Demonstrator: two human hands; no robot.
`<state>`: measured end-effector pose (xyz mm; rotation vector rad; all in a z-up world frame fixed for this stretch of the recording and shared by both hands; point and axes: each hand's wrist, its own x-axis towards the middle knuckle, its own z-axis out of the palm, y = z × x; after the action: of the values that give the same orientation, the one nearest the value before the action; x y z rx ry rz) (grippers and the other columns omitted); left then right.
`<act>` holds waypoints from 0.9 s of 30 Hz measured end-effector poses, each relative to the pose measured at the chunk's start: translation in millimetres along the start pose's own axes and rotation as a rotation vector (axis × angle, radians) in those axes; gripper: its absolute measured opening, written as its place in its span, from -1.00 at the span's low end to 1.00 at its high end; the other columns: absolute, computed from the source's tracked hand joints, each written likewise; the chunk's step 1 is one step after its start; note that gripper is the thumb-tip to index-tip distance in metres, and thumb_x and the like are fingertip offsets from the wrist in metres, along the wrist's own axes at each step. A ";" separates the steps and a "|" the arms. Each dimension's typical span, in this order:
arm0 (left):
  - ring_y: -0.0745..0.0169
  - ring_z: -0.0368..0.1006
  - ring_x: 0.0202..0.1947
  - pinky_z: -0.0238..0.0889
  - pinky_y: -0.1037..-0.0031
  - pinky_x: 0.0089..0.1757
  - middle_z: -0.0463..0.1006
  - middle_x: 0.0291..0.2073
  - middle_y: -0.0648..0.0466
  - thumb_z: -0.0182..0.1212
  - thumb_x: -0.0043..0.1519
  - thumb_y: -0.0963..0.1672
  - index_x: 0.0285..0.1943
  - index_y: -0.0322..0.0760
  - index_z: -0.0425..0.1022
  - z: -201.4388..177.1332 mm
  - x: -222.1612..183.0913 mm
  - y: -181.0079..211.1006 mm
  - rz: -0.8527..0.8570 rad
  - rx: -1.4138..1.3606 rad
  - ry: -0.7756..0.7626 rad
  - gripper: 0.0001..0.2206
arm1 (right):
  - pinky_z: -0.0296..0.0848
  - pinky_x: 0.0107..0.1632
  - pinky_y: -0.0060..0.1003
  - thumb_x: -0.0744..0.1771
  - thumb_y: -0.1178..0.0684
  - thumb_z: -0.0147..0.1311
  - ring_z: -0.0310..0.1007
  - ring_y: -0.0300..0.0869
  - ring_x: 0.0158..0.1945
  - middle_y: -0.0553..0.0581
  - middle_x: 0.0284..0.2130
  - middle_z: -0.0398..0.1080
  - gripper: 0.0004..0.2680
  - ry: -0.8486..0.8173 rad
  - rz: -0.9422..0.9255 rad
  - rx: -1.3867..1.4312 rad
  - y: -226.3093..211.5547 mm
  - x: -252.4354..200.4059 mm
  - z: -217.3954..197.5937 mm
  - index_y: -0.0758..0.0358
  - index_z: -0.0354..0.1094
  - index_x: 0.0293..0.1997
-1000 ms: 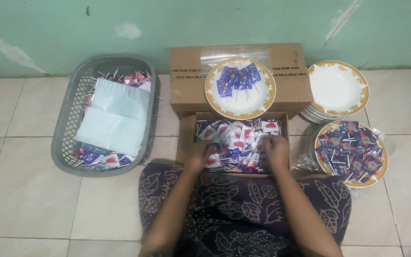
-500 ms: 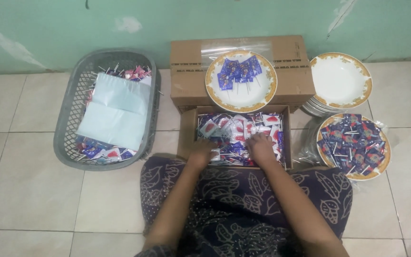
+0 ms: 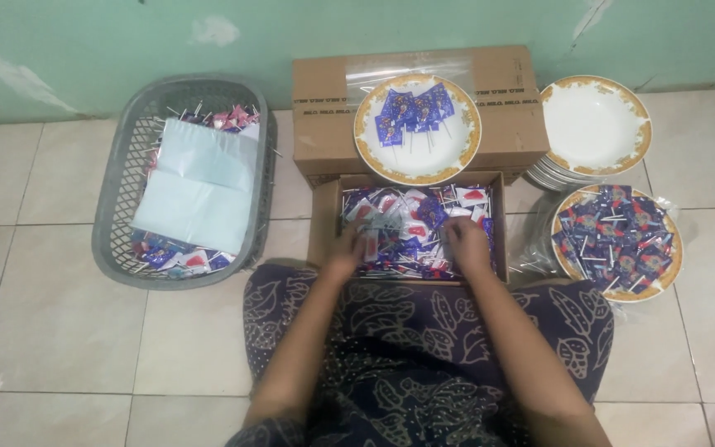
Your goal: Arranging small individual food packets onto decorative plates in a circular pattern.
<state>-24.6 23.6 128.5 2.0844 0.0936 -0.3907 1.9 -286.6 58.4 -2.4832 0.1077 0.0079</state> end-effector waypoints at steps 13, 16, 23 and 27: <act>0.08 0.38 0.21 0.26 0.24 0.17 0.49 0.14 0.08 -0.12 0.42 -0.08 0.28 0.13 0.43 9.9 0.8 58.0 0.507 0.756 -0.110 -0.70 | 0.53 0.05 -0.09 0.33 0.07 0.12 0.57 0.06 -0.04 0.14 -0.22 0.53 -0.83 -0.025 -0.087 -0.198 41.2 8.3 39.3 0.02 0.53 0.00; -0.32 0.44 0.00 0.16 0.02 0.15 0.54 -0.19 -0.35 -0.09 0.37 0.11 -0.15 -0.44 0.50 40.1 29.7 72.1 0.434 0.336 -0.261 -0.49 | 0.54 0.06 -0.12 0.32 0.06 0.11 0.57 0.03 -0.02 0.12 -0.20 0.52 -0.82 -0.012 -0.101 -0.241 48.5 11.0 43.8 0.04 0.54 -0.01; 0.18 0.37 -0.10 0.31 0.29 -0.18 0.43 -0.25 0.19 0.10 0.24 -0.12 -0.33 0.01 0.46 83.1 105.7 -38.9 1.010 1.048 0.055 -0.91 | 0.54 0.05 -0.15 0.31 0.09 0.13 0.57 0.04 -0.03 0.12 -0.20 0.50 -0.82 -0.009 -0.119 -0.253 68.9 15.0 56.1 0.06 0.56 -0.01; 0.09 0.43 -0.03 0.34 0.24 -0.15 0.53 -0.22 0.11 0.27 0.08 -0.16 -0.38 -0.09 0.61 17.1 57.1 21.7 1.003 1.163 0.327 -0.95 | 0.54 0.00 -0.15 0.30 0.10 0.17 0.58 0.06 -0.09 0.15 -0.25 0.51 -0.87 0.014 -0.135 -0.240 57.0 17.0 44.1 0.09 0.60 -0.12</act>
<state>30.2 -7.5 120.4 2.9043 -1.1978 0.6843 15.2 -305.9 -11.8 -2.7251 -0.0587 -0.0564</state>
